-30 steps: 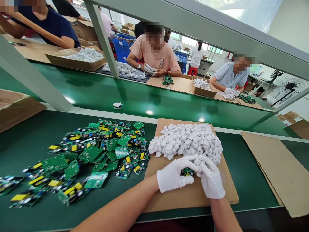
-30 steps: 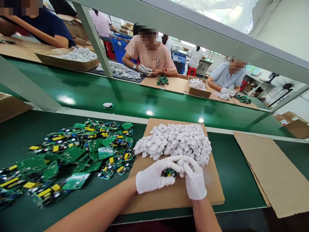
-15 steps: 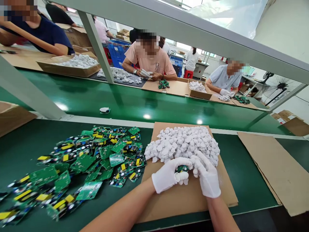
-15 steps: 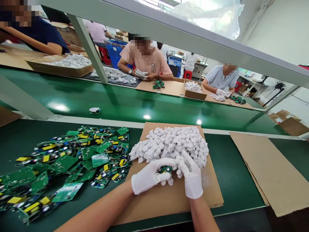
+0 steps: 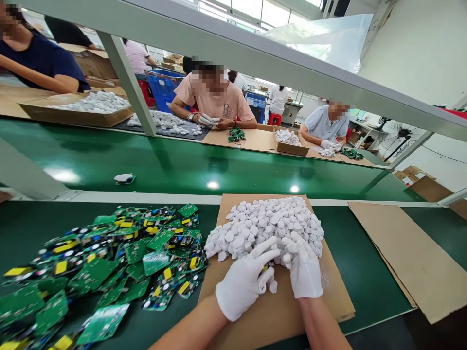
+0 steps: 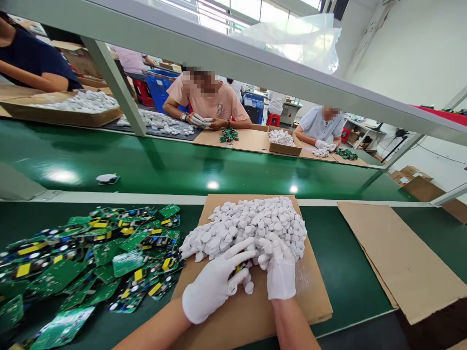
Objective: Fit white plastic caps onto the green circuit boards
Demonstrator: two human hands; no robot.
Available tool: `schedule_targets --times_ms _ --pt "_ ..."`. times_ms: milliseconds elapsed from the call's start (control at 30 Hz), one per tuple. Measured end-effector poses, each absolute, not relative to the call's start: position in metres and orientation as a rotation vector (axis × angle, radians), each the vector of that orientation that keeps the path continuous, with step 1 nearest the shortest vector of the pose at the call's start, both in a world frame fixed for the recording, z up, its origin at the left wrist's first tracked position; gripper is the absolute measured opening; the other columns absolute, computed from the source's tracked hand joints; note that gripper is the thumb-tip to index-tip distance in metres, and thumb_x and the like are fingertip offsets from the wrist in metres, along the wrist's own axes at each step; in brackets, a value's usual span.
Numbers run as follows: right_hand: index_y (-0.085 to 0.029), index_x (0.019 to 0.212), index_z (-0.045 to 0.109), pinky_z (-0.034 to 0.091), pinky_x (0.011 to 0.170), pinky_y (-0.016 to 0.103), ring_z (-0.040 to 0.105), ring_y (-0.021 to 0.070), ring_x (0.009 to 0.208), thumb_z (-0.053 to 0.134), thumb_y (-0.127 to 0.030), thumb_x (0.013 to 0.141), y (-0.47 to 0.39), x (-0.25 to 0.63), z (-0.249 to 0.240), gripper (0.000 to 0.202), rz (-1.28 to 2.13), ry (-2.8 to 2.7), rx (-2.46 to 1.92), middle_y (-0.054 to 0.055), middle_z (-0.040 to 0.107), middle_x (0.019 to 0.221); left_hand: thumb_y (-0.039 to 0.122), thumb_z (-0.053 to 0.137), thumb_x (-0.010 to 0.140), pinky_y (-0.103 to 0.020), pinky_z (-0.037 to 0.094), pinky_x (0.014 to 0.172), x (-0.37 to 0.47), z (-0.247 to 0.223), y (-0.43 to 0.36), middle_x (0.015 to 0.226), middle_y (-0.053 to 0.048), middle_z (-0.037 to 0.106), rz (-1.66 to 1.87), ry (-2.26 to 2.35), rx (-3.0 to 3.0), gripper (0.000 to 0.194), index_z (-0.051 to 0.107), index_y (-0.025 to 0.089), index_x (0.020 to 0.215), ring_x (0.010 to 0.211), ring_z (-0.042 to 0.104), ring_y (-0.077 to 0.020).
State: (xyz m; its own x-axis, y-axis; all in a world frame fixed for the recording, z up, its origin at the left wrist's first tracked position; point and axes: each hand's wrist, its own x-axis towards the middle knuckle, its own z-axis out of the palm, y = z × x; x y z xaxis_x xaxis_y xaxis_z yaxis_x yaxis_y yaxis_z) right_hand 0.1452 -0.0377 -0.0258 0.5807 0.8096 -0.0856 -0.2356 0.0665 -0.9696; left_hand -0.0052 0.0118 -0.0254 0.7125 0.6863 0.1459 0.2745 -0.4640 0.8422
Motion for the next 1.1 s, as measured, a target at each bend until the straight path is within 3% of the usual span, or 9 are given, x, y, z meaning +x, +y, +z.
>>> schedule_targets --times_ms 167,267,333,433,533,633,733,933,1100 --pt "-0.019 0.068 0.054 0.028 0.030 0.019 0.035 0.0070 0.031 0.041 -0.061 0.083 -0.030 0.153 -0.017 0.047 0.834 -0.499 -1.214 -0.003 0.052 0.046 0.026 0.044 0.084 -0.029 0.053 0.069 -0.006 -0.021 0.014 0.130 -0.005 0.049 0.679 0.710 1.866 0.027 0.065 0.031 0.102 0.065 0.063 -0.0129" --pt "-0.019 0.060 0.047 0.021 0.028 0.016 0.026 0.0051 0.026 0.038 -0.063 0.084 -0.027 0.153 -0.012 0.051 0.866 -0.572 -1.166 -0.007 0.040 0.035 0.026 0.046 0.083 -0.033 0.051 0.079 -0.008 -0.014 0.014 0.125 -0.006 0.052 0.797 0.801 1.875 0.027 0.066 0.027 0.101 0.080 0.064 -0.0168" --pt "-0.018 0.061 0.046 0.020 0.027 0.015 0.027 0.0051 0.025 0.033 -0.066 0.084 -0.024 0.151 -0.011 0.055 0.865 -0.675 -1.154 -0.007 0.039 0.034 0.025 0.053 0.077 -0.036 0.046 0.087 -0.011 -0.008 0.015 0.116 -0.006 0.058 0.900 0.894 1.839 0.027 0.066 0.026 0.101 0.098 0.058 -0.0224" --pt "-0.019 0.067 0.047 0.020 0.026 0.015 0.028 0.0052 0.024 0.034 -0.070 0.081 -0.020 0.147 -0.015 0.055 0.872 -0.796 -1.169 -0.008 0.040 0.035 0.031 0.058 0.075 -0.031 0.049 0.068 -0.016 0.001 0.016 0.109 -0.007 0.060 0.796 0.921 1.554 0.038 0.058 0.024 0.113 0.076 0.060 -0.0172" --pt "-0.018 0.079 0.051 0.023 0.027 0.015 0.031 0.0044 0.028 0.050 -0.062 0.079 -0.017 0.145 -0.020 0.044 0.887 -0.806 -1.186 -0.007 0.047 0.042 0.041 0.052 0.080 -0.023 0.037 0.046 -0.020 0.010 0.018 0.111 -0.009 0.057 0.632 0.806 1.207 0.047 0.047 0.023 0.123 0.052 0.049 -0.0071" --pt "-0.017 0.093 0.056 0.028 0.031 0.014 0.037 0.0049 0.035 0.058 -0.055 0.077 -0.015 0.146 -0.021 0.041 0.839 -0.829 -1.257 -0.006 0.052 0.051 0.042 0.056 0.078 -0.021 0.034 0.047 -0.022 0.012 0.018 0.096 -0.008 0.059 0.553 0.686 1.039 0.050 0.047 0.021 0.122 0.057 0.050 -0.0084" --pt "-0.015 0.086 0.060 0.027 0.029 0.015 0.033 0.0049 0.032 0.051 -0.056 0.081 -0.018 0.149 -0.020 0.042 0.817 -0.889 -1.310 -0.007 0.046 0.044 0.035 0.064 0.072 -0.021 0.036 0.050 -0.024 0.010 0.016 0.077 -0.005 0.059 0.506 0.589 0.987 0.058 0.045 0.019 0.124 0.062 0.053 -0.0123" --pt "-0.015 0.076 0.059 0.022 0.027 0.015 0.028 0.0043 0.027 0.043 -0.058 0.084 -0.017 0.157 -0.032 0.046 0.799 -0.848 -1.267 -0.007 0.041 0.039 0.031 0.065 0.073 -0.023 0.038 0.051 -0.022 0.008 0.016 0.122 -0.013 0.049 0.672 0.503 0.895 0.070 0.032 0.029 0.135 0.064 0.056 -0.0113" --pt "-0.016 0.087 0.061 0.035 0.035 0.017 0.046 0.0078 0.039 0.054 -0.049 0.080 -0.012 0.157 -0.027 0.034 0.720 -0.836 -1.278 -0.003 0.056 0.054 0.029 0.068 0.070 -0.022 0.040 0.052 -0.017 0.002 0.011 0.125 -0.015 0.047 0.645 0.389 0.827 0.074 0.032 0.030 0.135 0.059 0.057 -0.0089"
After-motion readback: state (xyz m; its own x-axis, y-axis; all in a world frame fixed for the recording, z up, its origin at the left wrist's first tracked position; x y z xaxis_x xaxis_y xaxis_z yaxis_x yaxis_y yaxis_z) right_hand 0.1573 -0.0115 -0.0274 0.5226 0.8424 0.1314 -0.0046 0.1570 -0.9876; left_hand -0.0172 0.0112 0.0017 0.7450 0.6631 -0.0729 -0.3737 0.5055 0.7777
